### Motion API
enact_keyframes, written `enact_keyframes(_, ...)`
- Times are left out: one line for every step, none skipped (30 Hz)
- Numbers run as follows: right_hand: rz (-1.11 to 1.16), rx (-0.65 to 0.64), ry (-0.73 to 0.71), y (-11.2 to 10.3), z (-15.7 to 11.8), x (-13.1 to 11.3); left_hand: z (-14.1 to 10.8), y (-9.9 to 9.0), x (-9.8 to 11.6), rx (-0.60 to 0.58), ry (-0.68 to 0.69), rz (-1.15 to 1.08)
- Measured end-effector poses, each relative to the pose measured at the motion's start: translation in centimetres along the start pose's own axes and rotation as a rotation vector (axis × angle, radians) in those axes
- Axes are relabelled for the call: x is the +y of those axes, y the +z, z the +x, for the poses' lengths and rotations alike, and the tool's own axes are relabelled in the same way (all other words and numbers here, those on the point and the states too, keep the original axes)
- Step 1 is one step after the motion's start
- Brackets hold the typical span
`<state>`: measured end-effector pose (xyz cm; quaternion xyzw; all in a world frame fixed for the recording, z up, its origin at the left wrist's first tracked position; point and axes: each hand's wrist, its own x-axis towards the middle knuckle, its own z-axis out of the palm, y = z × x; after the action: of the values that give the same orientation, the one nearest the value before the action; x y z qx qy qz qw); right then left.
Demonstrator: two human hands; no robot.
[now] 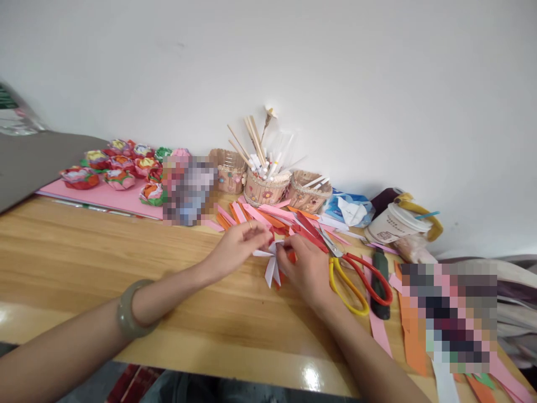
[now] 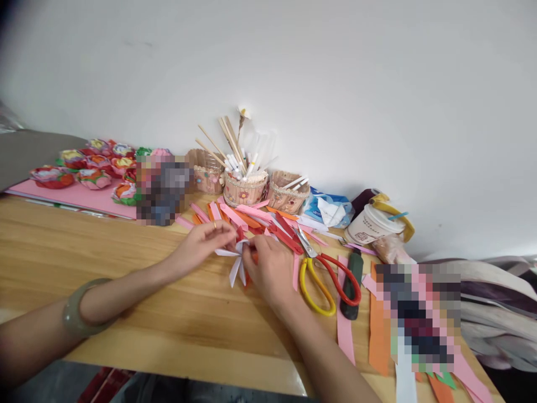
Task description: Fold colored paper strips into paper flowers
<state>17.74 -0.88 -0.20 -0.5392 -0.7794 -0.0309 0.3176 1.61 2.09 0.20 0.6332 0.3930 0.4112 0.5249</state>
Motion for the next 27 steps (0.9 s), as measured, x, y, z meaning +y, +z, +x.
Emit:
enact_keyframes(0.009, 0.042, -0.053, 0.0, 0.0, 0.1, 0.1, 0.0, 0.1, 0.019, -0.033, -0.083)
enact_keyframes(0.018, 0.074, -0.104, 0.0, 0.0, 0.1, 0.1, 0.0, 0.1, 0.021, -0.067, -0.138)
enact_keyframes(0.023, 0.1, -0.153, -0.1, 0.1, 0.1, 0.2, 0.0, 0.2, 0.0, -0.096, -0.167)
enact_keyframes(0.023, 0.118, -0.197, -0.2, 0.1, 0.1, 0.2, 0.0, 0.2, -0.038, -0.111, -0.171)
enact_keyframes(0.015, 0.132, -0.228, -0.4, 0.1, 0.1, 0.2, 0.0, 0.2, -0.067, -0.104, -0.154)
enact_keyframes(0.003, 0.152, -0.237, -0.7, 0.0, 0.0, 0.1, -0.1, 0.2, -0.071, -0.073, -0.116)
enact_keyframes(-0.002, 0.173, -0.226, -0.9, 0.0, -0.2, 0.1, -0.1, 0.1, -0.047, -0.019, -0.059)
enact_keyframes(0.009, 0.187, -0.198, -1.2, 0.0, -0.3, 0.0, -0.2, 0.1, -0.003, 0.053, 0.004)
enact_keyframes(0.042, 0.185, -0.158, -1.4, 0.0, -0.5, -0.1, -0.2, 0.0, 0.04, 0.129, 0.063)
enact_keyframes(0.098, 0.16, -0.118, -1.6, -0.1, -0.6, -0.2, -0.3, 0.0, 0.068, 0.199, 0.113)
enact_keyframes(0.164, 0.121, -0.08, -1.6, -0.1, -0.8, -0.3, -0.3, -0.1, 0.083, 0.254, 0.146)
enact_keyframes(0.226, 0.071, -0.046, -1.6, -0.1, -0.8, -0.4, -0.3, -0.1, 0.087, 0.29, 0.164)
enact_keyframes(0.277, 0.023, -0.017, -1.5, -0.1, -0.9, -0.5, -0.3, -0.1, 0.086, 0.309, 0.173)
enact_keyframes(0.317, -0.011, 0.008, -1.4, -0.1, -0.9, -0.5, -0.3, -0.1, 0.085, 0.318, 0.178)
enact_keyframes(0.347, -0.026, 0.028, -1.2, -0.1, -0.9, -0.5, -0.3, 0.0, 0.082, 0.321, 0.179)
enact_keyframes(0.375, -0.029, 0.042, -1.1, -0.1, -0.9, -0.5, -0.3, 0.0, 0.076, 0.319, 0.176)
enact_keyframes(0.406, -0.027, 0.055, -0.9, -0.1, -0.8, -0.5, -0.3, 0.1, 0.067, 0.316, 0.17)
enact_keyframes(0.439, -0.017, 0.07, -0.8, -0.1, -0.8, -0.5, -0.3, 0.2, 0.058, 0.311, 0.161)
enact_keyframes(0.472, -0.007, 0.09, -0.7, -0.1, -0.8, -0.5, -0.4, 0.2, 0.053, 0.305, 0.151)
enact_keyframes(0.504, -0.001, 0.116, -0.7, -0.1, -0.8, -0.4, -0.4, 0.2, 0.051, 0.299, 0.144)
enact_keyframes(0.538, 0.0, 0.144, -0.8, -0.1, -0.8, -0.4, -0.4, 0.3, 0.052, 0.296, 0.139)
enact_keyframes(0.575, -0.006, 0.173, -0.8, 0.0, -0.8, -0.4, -0.5, 0.3, 0.056, 0.296, 0.138)
enact_keyframes(0.613, -0.018, 0.199, -0.9, 0.0, -0.9, -0.4, -0.5, 0.3, 0.061, 0.296, 0.139)
enact_keyframes(0.65, -0.031, 0.223, -1.0, 0.0, -0.9, -0.3, -0.6, 0.3, 0.063, 0.297, 0.142)
enact_keyframes(0.685, -0.046, 0.242, -1.0, 0.1, -0.9, -0.3, -0.6, 0.3, 0.064, 0.298, 0.144)
enact_keyframes(0.713, -0.056, 0.257, -1.1, 0.1, -0.9, -0.3, -0.7, 0.3, 0.063, 0.301, 0.146)
enact_keyframes(0.732, -0.063, 0.267, -1.1, 0.1, -0.9, -0.3, -0.7, 0.3, 0.06, 0.303, 0.148)
